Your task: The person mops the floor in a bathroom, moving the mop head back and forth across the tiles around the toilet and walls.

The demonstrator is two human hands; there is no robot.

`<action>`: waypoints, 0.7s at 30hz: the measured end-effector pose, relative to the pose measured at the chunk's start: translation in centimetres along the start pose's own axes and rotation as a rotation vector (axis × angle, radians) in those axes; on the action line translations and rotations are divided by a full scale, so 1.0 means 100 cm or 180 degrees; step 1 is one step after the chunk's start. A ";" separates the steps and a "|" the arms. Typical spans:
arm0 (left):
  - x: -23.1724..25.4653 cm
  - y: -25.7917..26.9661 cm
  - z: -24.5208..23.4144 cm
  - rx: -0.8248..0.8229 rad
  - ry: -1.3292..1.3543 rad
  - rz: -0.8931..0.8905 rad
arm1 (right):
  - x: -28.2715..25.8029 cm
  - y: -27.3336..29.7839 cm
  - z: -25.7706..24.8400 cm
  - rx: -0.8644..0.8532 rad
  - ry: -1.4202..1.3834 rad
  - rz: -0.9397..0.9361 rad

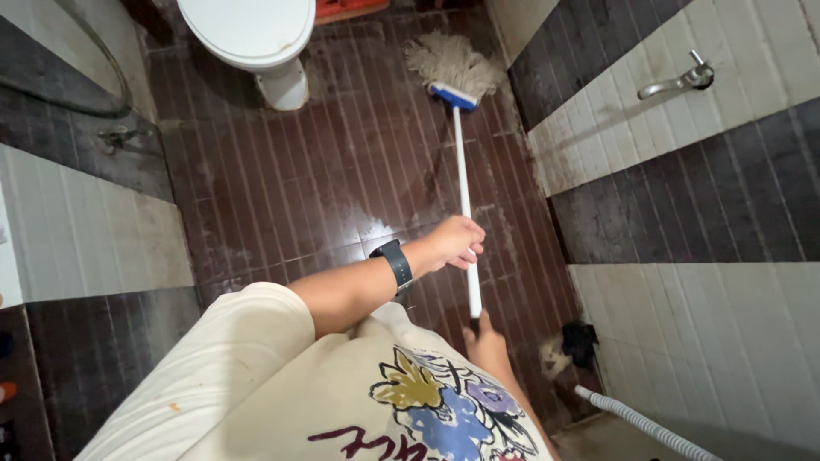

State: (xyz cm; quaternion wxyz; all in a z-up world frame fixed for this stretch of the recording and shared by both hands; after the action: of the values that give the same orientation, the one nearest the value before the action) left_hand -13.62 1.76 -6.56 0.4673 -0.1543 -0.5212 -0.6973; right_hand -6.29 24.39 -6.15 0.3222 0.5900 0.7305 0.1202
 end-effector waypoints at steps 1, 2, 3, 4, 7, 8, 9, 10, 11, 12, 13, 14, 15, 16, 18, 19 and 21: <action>0.001 0.001 0.003 -0.0020 -0.0034 -0.0013 | 0.010 0.009 -0.003 -0.0061 -0.0076 0.0096; 0.001 0.004 0.007 -0.0039 -0.0066 -0.0029 | 0.021 0.018 -0.007 -0.0125 -0.0151 0.0193; 0.001 0.007 0.010 -0.0058 -0.0098 -0.0044 | 0.030 0.024 -0.008 -0.0188 -0.0225 0.0291; 0.002 0.012 0.013 -0.0093 -0.0038 -0.0080 | 0.034 0.023 -0.013 -0.0033 -0.0366 0.0343; 0.004 0.029 0.016 -0.0180 0.0152 -0.0177 | 0.036 0.009 -0.032 0.0469 -0.0610 0.0453; 0.003 0.035 0.014 -0.0196 0.0213 -0.0213 | 0.033 0.000 -0.041 0.0654 -0.0586 0.0467; 0.003 0.038 0.013 -0.0213 0.0274 -0.0249 | 0.028 -0.009 -0.053 0.0839 -0.0563 0.0479; 0.004 0.041 0.006 -0.0122 0.0369 -0.0229 | 0.017 -0.019 -0.063 0.0875 -0.0475 0.0338; 0.005 0.043 -0.001 -0.0031 0.0465 -0.0209 | 0.004 -0.030 -0.073 0.0911 -0.0388 0.0196; 0.002 0.046 -0.007 0.0058 0.0568 -0.0206 | -0.009 -0.036 -0.082 0.0935 -0.0296 0.0067; 0.000 0.047 -0.013 0.0137 0.0656 -0.0159 | -0.019 -0.043 -0.090 0.0901 -0.0272 0.0084; 0.001 0.046 -0.021 0.0220 0.0736 -0.0096 | -0.032 -0.053 -0.099 0.0878 -0.0254 0.0086; 0.003 0.045 -0.028 0.0303 0.0816 -0.0032 | -0.046 -0.064 -0.108 0.0854 -0.0235 0.0089; 0.003 0.045 -0.032 0.0333 0.0836 -0.0028 | -0.060 -0.076 -0.117 0.0850 -0.0202 0.0040; 0.005 0.044 -0.040 0.0389 0.0873 -0.0013 | -0.086 -0.102 -0.133 0.0850 -0.0138 -0.0063; 0.008 0.043 -0.043 0.0421 0.0882 0.0016 | -0.096 -0.116 -0.136 0.0834 -0.0105 -0.0035; 0.011 0.044 -0.044 0.0478 0.0895 0.0061 | -0.114 -0.147 -0.138 0.0846 -0.0031 -0.0036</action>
State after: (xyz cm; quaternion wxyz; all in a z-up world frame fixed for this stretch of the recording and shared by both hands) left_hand -9.38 -2.68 -5.02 0.5525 -0.0248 -0.4998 -0.6666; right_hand -25.17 12.44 -0.01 0.2454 0.6239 0.7418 0.0176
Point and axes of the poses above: each hand's wrist, its own y-axis away from the middle knuckle, its own z-axis out of the palm, x = y × z, the point moved 7 cm from there along -y, towards the middle knuckle, and after that the axes turned 2 degrees about y, right-handed, at the moved point
